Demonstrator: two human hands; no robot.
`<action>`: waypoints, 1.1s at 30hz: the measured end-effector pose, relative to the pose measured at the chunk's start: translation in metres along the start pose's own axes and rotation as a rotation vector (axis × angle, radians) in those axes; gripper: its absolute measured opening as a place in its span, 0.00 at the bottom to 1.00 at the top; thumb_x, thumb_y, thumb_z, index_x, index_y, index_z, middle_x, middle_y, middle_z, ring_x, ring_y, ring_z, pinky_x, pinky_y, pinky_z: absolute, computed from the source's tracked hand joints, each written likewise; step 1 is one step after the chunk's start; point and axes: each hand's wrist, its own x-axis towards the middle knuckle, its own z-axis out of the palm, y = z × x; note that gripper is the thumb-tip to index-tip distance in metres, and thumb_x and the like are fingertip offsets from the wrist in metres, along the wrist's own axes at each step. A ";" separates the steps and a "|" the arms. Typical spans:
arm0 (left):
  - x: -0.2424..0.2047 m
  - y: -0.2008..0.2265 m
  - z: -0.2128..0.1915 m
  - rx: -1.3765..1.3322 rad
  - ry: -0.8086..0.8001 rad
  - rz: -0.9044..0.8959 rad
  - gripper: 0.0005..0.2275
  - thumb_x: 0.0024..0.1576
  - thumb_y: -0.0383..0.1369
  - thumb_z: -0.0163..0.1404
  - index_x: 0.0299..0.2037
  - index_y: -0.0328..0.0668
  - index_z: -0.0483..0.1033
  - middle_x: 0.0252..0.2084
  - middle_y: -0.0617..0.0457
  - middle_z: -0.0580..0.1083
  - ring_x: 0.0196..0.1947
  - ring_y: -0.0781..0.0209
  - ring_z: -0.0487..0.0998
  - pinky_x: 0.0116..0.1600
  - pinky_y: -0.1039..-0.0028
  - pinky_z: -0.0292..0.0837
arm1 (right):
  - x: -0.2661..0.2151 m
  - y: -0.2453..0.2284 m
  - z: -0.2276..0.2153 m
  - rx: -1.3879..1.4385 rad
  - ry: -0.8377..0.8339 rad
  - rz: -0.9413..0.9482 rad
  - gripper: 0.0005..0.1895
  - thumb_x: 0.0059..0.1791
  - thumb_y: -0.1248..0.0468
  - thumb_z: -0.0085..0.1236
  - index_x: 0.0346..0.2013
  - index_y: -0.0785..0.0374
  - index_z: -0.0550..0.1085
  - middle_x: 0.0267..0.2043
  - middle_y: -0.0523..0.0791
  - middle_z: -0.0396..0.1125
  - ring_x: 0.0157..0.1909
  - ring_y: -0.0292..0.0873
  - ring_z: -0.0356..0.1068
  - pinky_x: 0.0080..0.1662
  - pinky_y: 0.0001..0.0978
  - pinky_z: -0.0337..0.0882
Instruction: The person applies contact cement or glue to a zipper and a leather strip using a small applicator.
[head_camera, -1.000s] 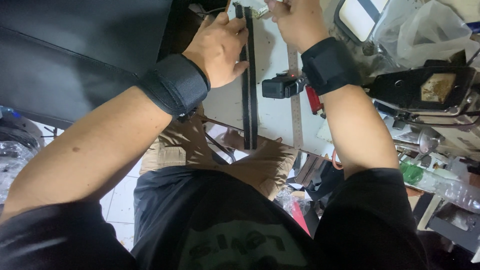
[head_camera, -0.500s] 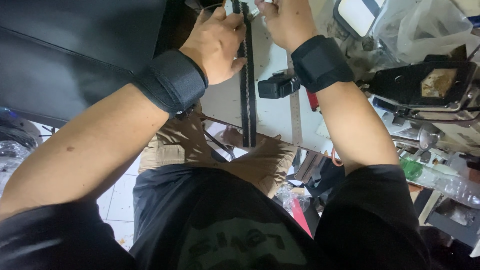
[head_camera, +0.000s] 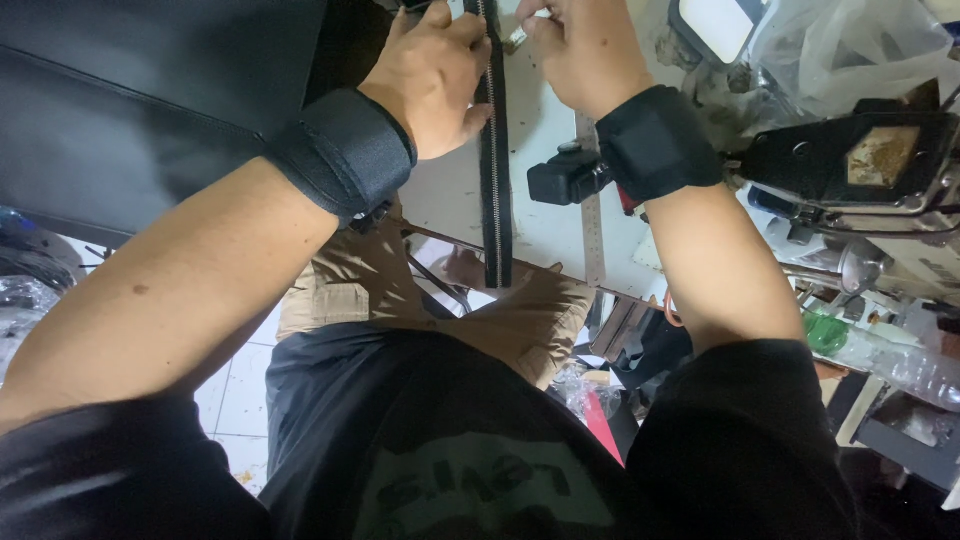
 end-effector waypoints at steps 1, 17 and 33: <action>0.000 0.000 -0.002 -0.014 -0.017 0.000 0.25 0.56 0.44 0.58 0.59 0.34 0.77 0.56 0.44 0.71 0.60 0.43 0.64 0.63 0.44 0.62 | -0.001 0.000 0.000 -0.015 0.023 -0.010 0.05 0.58 0.75 0.52 0.47 0.66 0.74 0.40 0.48 0.73 0.41 0.45 0.75 0.44 0.35 0.73; 0.001 0.003 0.009 0.037 -0.007 -0.032 0.17 0.58 0.44 0.57 0.50 0.40 0.81 0.57 0.45 0.72 0.62 0.46 0.64 0.64 0.46 0.61 | 0.000 -0.026 0.008 -0.345 0.014 -0.085 0.06 0.55 0.76 0.55 0.45 0.66 0.74 0.37 0.51 0.69 0.41 0.58 0.71 0.42 0.47 0.70; 0.001 0.000 0.001 -0.044 -0.003 -0.018 0.20 0.57 0.42 0.58 0.54 0.38 0.79 0.57 0.46 0.71 0.61 0.44 0.65 0.62 0.42 0.61 | -0.017 -0.048 -0.012 -0.268 -0.031 -0.120 0.04 0.53 0.74 0.58 0.42 0.65 0.75 0.39 0.53 0.68 0.43 0.62 0.68 0.45 0.52 0.67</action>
